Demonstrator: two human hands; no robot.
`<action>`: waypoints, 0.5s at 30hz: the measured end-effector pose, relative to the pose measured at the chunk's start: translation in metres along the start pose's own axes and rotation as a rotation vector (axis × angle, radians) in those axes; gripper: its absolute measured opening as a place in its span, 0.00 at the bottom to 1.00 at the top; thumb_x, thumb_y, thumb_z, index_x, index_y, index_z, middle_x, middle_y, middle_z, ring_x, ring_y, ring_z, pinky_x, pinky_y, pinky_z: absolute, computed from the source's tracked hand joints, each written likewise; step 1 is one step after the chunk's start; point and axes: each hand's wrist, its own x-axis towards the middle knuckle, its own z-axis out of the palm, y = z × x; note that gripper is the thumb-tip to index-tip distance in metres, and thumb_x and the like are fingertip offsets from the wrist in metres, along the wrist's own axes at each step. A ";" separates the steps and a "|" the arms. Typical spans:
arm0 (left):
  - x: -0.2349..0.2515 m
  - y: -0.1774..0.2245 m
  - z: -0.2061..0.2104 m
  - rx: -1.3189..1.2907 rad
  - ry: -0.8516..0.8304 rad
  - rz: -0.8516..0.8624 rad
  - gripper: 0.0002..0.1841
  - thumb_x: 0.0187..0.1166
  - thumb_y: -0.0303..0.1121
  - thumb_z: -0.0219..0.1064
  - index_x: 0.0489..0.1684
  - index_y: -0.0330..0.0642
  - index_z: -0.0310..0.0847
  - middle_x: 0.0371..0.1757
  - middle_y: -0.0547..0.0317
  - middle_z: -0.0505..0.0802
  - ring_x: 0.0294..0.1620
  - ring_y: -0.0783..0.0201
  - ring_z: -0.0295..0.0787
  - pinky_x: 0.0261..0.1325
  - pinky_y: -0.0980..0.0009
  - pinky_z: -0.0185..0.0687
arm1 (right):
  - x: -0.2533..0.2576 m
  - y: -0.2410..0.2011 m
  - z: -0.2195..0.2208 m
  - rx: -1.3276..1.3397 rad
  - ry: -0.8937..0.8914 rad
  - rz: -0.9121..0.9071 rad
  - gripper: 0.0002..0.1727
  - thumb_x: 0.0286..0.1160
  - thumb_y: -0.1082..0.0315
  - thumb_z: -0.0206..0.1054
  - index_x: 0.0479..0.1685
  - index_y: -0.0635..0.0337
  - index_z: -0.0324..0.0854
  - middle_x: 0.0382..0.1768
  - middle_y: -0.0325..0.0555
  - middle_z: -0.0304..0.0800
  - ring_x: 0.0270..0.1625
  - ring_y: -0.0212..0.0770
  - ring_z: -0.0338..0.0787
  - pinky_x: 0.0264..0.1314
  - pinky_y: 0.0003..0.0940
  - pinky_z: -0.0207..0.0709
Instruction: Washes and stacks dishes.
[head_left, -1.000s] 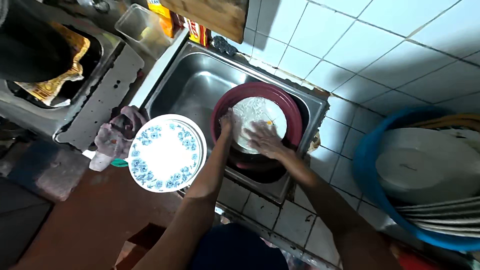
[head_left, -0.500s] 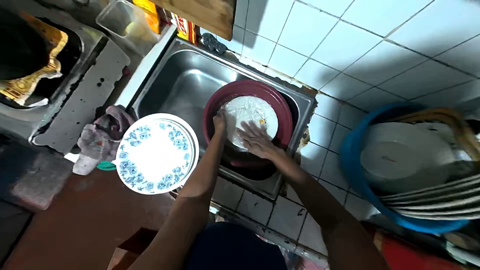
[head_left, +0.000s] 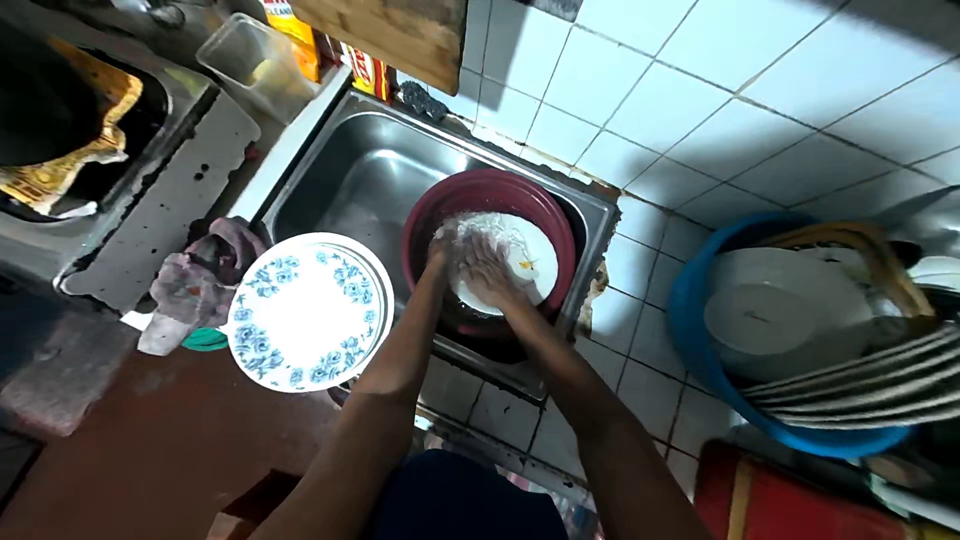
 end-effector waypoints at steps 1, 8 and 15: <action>0.000 -0.003 -0.002 0.011 -0.014 -0.004 0.28 0.96 0.48 0.46 0.77 0.30 0.70 0.70 0.34 0.83 0.68 0.47 0.81 0.72 0.49 0.76 | -0.014 -0.007 -0.002 -0.007 -0.062 -0.031 0.40 0.94 0.45 0.36 0.95 0.64 0.46 0.96 0.58 0.42 0.98 0.57 0.38 0.94 0.68 0.25; 0.009 -0.002 -0.005 0.027 -0.181 -0.063 0.25 0.95 0.44 0.50 0.78 0.35 0.72 0.71 0.41 0.84 0.67 0.56 0.82 0.71 0.56 0.77 | -0.104 0.017 -0.083 -0.170 0.023 -0.347 0.24 0.74 0.84 0.63 0.69 0.57 0.85 0.71 0.51 0.87 0.76 0.53 0.84 0.80 0.53 0.73; 0.013 0.002 0.009 -0.090 -0.013 0.030 0.22 0.95 0.42 0.49 0.69 0.30 0.75 0.53 0.44 0.88 0.46 0.59 0.85 0.53 0.60 0.84 | -0.141 -0.021 -0.162 0.131 0.365 0.015 0.12 0.83 0.67 0.67 0.54 0.66 0.88 0.37 0.62 0.94 0.37 0.60 0.94 0.42 0.62 0.84</action>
